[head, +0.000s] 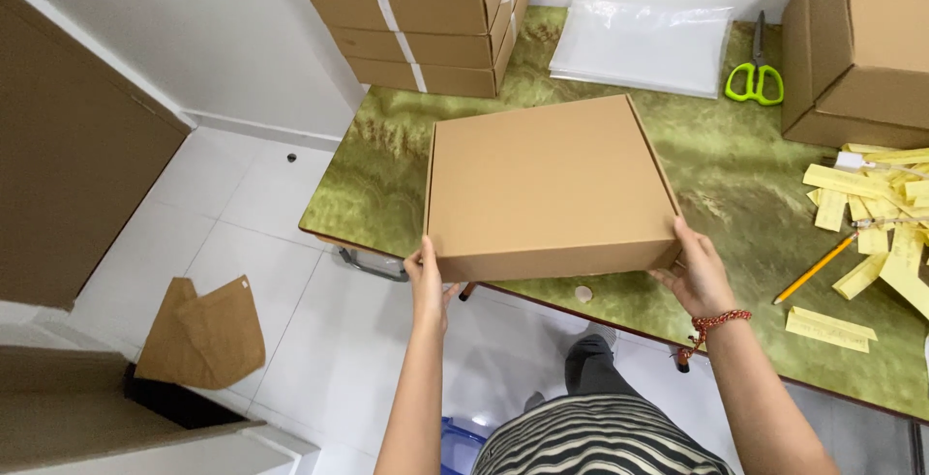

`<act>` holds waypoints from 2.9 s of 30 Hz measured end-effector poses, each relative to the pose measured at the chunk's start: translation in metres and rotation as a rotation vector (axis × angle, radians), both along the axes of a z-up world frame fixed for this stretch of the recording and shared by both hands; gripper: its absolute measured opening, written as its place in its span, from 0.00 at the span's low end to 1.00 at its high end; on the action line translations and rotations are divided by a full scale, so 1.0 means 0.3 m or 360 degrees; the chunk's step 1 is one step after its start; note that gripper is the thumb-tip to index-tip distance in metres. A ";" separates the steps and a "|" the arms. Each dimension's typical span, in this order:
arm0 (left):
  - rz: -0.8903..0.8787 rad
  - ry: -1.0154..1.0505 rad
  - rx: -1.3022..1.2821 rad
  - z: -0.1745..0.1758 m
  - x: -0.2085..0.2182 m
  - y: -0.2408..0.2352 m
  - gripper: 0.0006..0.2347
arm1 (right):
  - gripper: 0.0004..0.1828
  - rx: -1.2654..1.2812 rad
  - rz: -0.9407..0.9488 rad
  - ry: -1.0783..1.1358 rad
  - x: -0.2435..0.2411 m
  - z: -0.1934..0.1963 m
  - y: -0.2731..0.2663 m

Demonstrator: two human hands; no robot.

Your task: The person unties a white ribbon on a cardboard box, opens it, and removes a black garment wrapped in plastic. They unfold the garment, place it on a green hanger, and hang it on a clothes rack. The person then folds the plastic wrap and places it back into the empty box.

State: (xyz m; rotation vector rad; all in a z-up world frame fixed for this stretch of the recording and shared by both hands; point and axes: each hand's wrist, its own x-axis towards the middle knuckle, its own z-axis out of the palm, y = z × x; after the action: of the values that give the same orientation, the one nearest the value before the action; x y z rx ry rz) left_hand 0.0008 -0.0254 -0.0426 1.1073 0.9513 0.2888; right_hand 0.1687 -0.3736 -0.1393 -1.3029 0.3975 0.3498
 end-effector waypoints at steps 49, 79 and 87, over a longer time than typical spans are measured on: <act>-0.0839 -0.0120 0.0730 -0.057 1.770 -1.583 0.42 | 0.31 -0.0328 -0.1077 -0.0113 1.293 0.421 -1.678; -0.0945 -0.0209 -0.0623 -0.379 1.655 -1.677 0.44 | 0.43 0.0412 -0.0111 -0.0018 0.972 0.133 -1.343; -0.0998 -0.0182 -0.0528 -0.198 1.403 -1.451 0.39 | 0.35 0.0400 0.0020 0.0028 0.912 0.109 -1.197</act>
State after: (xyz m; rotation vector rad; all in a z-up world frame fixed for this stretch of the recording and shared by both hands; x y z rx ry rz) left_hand 0.4218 -0.4608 -0.1020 1.0122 0.4888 -0.3065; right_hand 0.4425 -0.7326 -0.1064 -1.0580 0.3483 0.4087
